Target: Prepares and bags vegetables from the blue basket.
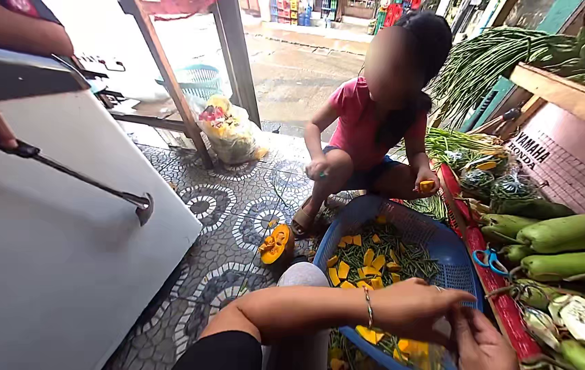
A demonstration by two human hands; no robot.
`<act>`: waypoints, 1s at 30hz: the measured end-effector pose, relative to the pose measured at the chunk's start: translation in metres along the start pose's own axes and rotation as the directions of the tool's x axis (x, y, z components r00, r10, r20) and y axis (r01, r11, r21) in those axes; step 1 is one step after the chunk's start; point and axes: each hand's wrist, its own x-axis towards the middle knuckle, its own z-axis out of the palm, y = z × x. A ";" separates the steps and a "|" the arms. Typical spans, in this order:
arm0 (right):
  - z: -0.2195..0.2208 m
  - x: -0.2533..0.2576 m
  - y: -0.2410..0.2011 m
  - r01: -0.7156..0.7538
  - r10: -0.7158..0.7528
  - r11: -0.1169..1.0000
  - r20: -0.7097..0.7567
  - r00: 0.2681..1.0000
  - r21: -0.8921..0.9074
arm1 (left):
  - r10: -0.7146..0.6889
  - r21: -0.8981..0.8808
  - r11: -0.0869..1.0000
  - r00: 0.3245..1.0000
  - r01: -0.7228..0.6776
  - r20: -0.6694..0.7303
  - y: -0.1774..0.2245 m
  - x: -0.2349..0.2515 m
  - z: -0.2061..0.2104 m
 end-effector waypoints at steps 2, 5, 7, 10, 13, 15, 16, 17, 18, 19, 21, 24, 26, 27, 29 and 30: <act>-0.004 0.004 0.000 -0.029 0.028 0.994 0.014 1.000 0.108 | -0.177 -0.265 0.951 0.984 0.161 -0.037 -0.009 -0.004 -0.018; -0.017 0.001 0.005 -0.096 0.074 0.983 0.138 0.988 0.159 | -0.301 -0.461 0.850 0.953 0.254 -0.030 -0.023 -0.010 -0.039; -0.018 -0.003 0.011 -0.117 0.098 0.984 0.137 0.986 0.135 | -0.302 -0.438 0.861 0.953 0.259 -0.030 -0.029 -0.012 -0.042; -0.021 -0.003 0.023 -0.107 0.096 0.981 0.077 0.992 0.159 | -0.317 -0.333 0.895 0.948 0.297 -0.008 -0.033 -0.010 -0.039; -0.026 -0.003 0.025 -0.138 0.135 0.976 0.029 0.990 0.170 | -0.317 -0.218 0.924 0.948 0.314 0.023 -0.032 -0.005 -0.036; -0.028 -0.002 0.029 -0.108 0.110 0.990 -0.015 0.994 0.090 | -0.318 -0.170 0.932 0.947 0.319 0.033 -0.030 -0.002 -0.035; -0.030 -0.002 0.032 -0.080 0.081 0.996 -0.033 0.996 0.037 | -0.316 -0.144 0.937 0.948 0.318 0.036 -0.029 -0.001 -0.034; -0.031 -0.002 0.035 -0.059 0.059 0.998 -0.054 0.997 -0.013 | -0.311 -0.117 0.942 0.950 0.313 0.038 -0.030 0.000 -0.033; -0.031 -0.002 0.036 -0.046 0.042 0.998 -0.073 0.996 -0.048 | -0.304 -0.089 0.948 0.952 0.306 0.035 -0.031 0.000 -0.032; -0.032 -0.002 0.037 -0.039 0.032 0.997 -0.092 0.995 -0.070 | -0.304 -0.066 0.950 0.952 0.305 0.032 -0.033 0.000 -0.032; -0.033 -0.003 0.038 -0.048 0.035 0.994 -0.122 0.992 -0.098 | -0.329 -0.036 0.943 0.944 0.330 0.017 -0.037 0.000 -0.033; -0.030 -0.002 0.038 -0.102 0.094 0.992 -0.123 0.988 -0.067 | -0.384 -0.009 0.923 0.918 0.385 -0.103 -0.039 -0.002 -0.034; -0.023 -0.002 0.035 -0.134 0.133 0.991 -0.111 0.985 -0.004 | -0.383 0.098 0.907 0.898 0.410 -0.219 -0.037 -0.005 -0.032; -0.017 -0.003 0.035 -0.135 0.136 0.991 -0.119 0.984 0.022 | -0.340 0.151 0.909 0.902 0.388 -0.267 -0.035 -0.005 -0.029; -0.006 -0.005 0.037 -0.110 0.112 0.994 -0.125 0.986 0.021 | -0.217 0.205 0.935 0.924 0.290 -0.316 -0.030 -0.006 -0.019; -0.002 -0.007 0.038 -0.100 0.099 0.995 -0.117 0.988 0.002 | -0.234 0.150 0.949 0.937 0.278 -0.258 -0.024 -0.007 -0.014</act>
